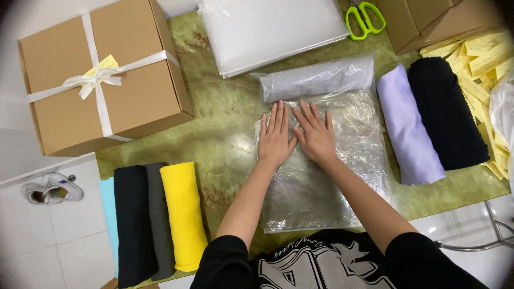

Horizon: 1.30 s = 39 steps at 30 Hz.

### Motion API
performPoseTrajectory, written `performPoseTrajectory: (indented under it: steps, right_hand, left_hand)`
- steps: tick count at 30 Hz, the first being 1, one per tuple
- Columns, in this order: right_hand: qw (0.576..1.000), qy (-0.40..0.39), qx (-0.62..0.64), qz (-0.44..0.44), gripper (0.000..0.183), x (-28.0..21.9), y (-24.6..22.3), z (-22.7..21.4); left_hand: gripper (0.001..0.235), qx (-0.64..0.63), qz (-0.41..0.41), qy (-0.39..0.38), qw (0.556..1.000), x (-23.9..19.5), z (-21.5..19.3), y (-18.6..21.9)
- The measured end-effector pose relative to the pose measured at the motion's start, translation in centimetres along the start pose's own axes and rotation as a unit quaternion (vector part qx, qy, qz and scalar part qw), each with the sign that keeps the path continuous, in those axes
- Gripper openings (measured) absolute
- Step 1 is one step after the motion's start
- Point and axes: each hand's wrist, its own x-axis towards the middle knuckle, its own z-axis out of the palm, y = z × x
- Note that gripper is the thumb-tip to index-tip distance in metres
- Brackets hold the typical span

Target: The person wraps a folded piece of clothing in bubble wrap, places it inside a cardboard box, and closes the box. They then tie a white ribbon around the box to secure it.

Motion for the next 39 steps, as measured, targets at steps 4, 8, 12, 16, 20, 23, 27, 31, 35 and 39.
performPoseTrajectory:
  steps: [4, 8, 12, 16, 20, 23, 27, 31, 35, 39]
  right_hand:
    - [0.999, -0.015, -0.039, 0.025, 0.057, -0.8, 4.0, -0.9]
    - [0.993, -0.02, -0.026, 0.113, 0.058, -2.6, 8.3, -4.3]
    - [0.989, 0.087, -0.047, 0.112, 0.06, -4.8, 13.1, -3.2]
    - [0.981, 0.098, -0.065, 0.156, 0.063, -5.5, 7.1, -2.3]
    - [0.998, -0.023, -0.058, 0.025, 0.062, -8.0, -0.1, -0.4]
    - [0.994, -0.004, -0.055, -0.09, 0.059, -10.5, -1.6, 1.1]
    - [0.993, 0.022, -0.044, -0.111, 0.055, -13.3, 0.4, -0.5]
    - [0.995, 0.046, -0.057, -0.066, 0.049, -16.9, 4.3, -3.6]
    - [0.998, 0.055, -0.01, 0.006, 0.049, -20.8, 8.3, -5.6]
    - [0.993, 0.11, 0.016, 0.029, 0.045, -22.6, 10.2, -5.4]
  left_hand:
    - [0.086, -0.01, -0.008, 0.0, 1.0, -0.5, -0.8, -0.5]
    - [0.079, 0.006, -0.036, 0.07, 0.997, -1.3, 0.3, -1.8]
    - [0.078, -0.005, -0.075, 0.126, 0.989, -2.4, 0.9, -1.6]
    - [0.075, 0.024, -0.098, 0.171, 0.98, -3.7, 2.2, 0.2]
    - [0.07, -0.023, -0.076, 0.106, 0.991, -6.1, 2.3, 2.4]
    - [0.064, -0.03, -0.046, 0.087, 0.995, -9.1, 3.1, 3.2]
    - [0.066, -0.011, -0.025, 0.113, 0.993, -13.7, 2.6, 3.3]
    - [0.065, -0.004, -0.049, 0.125, 0.991, -17.1, 3.2, 2.8]
    - [0.064, 0.022, -0.061, 0.159, 0.985, -19.8, 3.5, 2.3]
    - [0.064, -0.013, -0.102, 0.18, 0.978, -22.4, 3.4, 1.7]
